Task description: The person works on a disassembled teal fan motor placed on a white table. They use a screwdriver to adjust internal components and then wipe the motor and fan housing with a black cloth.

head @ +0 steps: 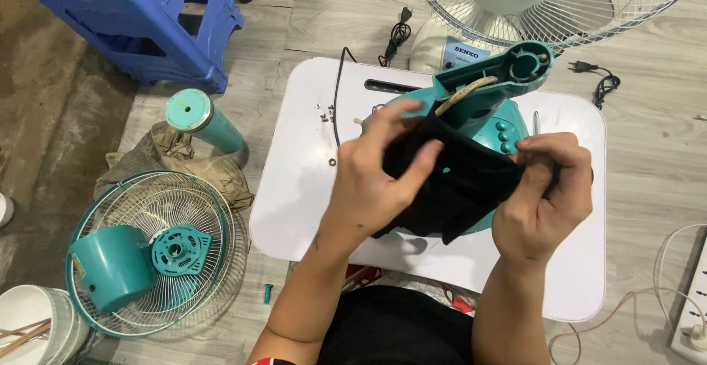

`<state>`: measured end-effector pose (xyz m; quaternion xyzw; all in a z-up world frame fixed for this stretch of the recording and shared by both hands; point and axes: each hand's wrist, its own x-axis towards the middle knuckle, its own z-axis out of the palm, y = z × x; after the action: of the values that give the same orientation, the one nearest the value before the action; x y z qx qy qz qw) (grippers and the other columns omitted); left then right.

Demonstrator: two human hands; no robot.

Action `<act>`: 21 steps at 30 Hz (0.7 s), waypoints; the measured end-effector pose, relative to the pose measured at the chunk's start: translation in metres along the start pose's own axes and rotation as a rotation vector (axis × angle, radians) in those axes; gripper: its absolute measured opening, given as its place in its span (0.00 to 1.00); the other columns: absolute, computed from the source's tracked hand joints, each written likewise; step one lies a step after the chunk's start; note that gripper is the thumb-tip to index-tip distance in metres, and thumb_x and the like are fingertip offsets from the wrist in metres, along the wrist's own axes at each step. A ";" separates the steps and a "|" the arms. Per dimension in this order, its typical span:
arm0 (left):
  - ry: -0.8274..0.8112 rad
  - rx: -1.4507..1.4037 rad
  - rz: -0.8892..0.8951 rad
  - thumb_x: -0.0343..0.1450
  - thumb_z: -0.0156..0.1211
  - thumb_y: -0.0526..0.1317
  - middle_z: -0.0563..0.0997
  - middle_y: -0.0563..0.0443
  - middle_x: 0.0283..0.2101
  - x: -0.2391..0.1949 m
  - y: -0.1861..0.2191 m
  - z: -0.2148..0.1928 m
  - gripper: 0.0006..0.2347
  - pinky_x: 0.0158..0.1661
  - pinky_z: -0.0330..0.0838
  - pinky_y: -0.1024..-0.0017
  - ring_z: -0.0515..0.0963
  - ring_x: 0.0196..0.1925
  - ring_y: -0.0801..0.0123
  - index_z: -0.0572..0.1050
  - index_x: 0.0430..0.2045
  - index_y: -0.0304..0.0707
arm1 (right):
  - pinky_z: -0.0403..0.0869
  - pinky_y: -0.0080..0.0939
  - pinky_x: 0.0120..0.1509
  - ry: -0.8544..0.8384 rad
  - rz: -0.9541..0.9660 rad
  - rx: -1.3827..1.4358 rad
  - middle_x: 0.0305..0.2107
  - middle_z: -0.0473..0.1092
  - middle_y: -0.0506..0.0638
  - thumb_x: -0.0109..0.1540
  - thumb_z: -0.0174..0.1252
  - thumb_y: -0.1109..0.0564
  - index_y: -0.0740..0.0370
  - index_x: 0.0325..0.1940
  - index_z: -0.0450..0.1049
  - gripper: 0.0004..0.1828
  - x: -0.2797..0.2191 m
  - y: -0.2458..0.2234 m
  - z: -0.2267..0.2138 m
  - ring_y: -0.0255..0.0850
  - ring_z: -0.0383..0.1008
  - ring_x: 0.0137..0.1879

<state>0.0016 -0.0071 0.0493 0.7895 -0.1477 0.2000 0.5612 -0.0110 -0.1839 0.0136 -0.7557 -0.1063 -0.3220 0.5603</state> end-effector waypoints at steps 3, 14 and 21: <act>0.047 0.070 0.038 0.67 0.67 0.28 0.86 0.42 0.37 -0.002 0.000 0.004 0.12 0.28 0.74 0.77 0.80 0.25 0.70 0.78 0.44 0.27 | 0.60 0.35 0.47 -0.030 0.001 -0.072 0.42 0.66 0.56 0.72 0.40 0.78 0.70 0.50 0.66 0.12 0.002 -0.003 -0.001 0.37 0.58 0.39; 0.210 0.091 0.122 0.59 0.67 0.25 0.86 0.45 0.34 -0.029 -0.005 -0.017 0.11 0.34 0.78 0.77 0.84 0.28 0.67 0.81 0.34 0.30 | 0.68 0.31 0.50 -0.162 0.164 0.242 0.40 0.71 0.52 0.54 0.61 0.74 0.62 0.43 0.71 0.17 -0.015 0.016 -0.011 0.37 0.68 0.43; -0.207 -0.292 0.124 0.61 0.69 0.23 0.85 0.44 0.39 -0.014 0.021 -0.012 0.11 0.36 0.80 0.73 0.86 0.33 0.62 0.79 0.35 0.29 | 0.77 0.41 0.52 -0.337 0.259 0.492 0.47 0.74 0.61 0.46 0.75 0.61 0.57 0.42 0.68 0.27 -0.042 0.051 -0.028 0.46 0.75 0.49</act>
<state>-0.0221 -0.0027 0.0629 0.7053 -0.2803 0.1284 0.6383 -0.0267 -0.2188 -0.0468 -0.6476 -0.1754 -0.0829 0.7368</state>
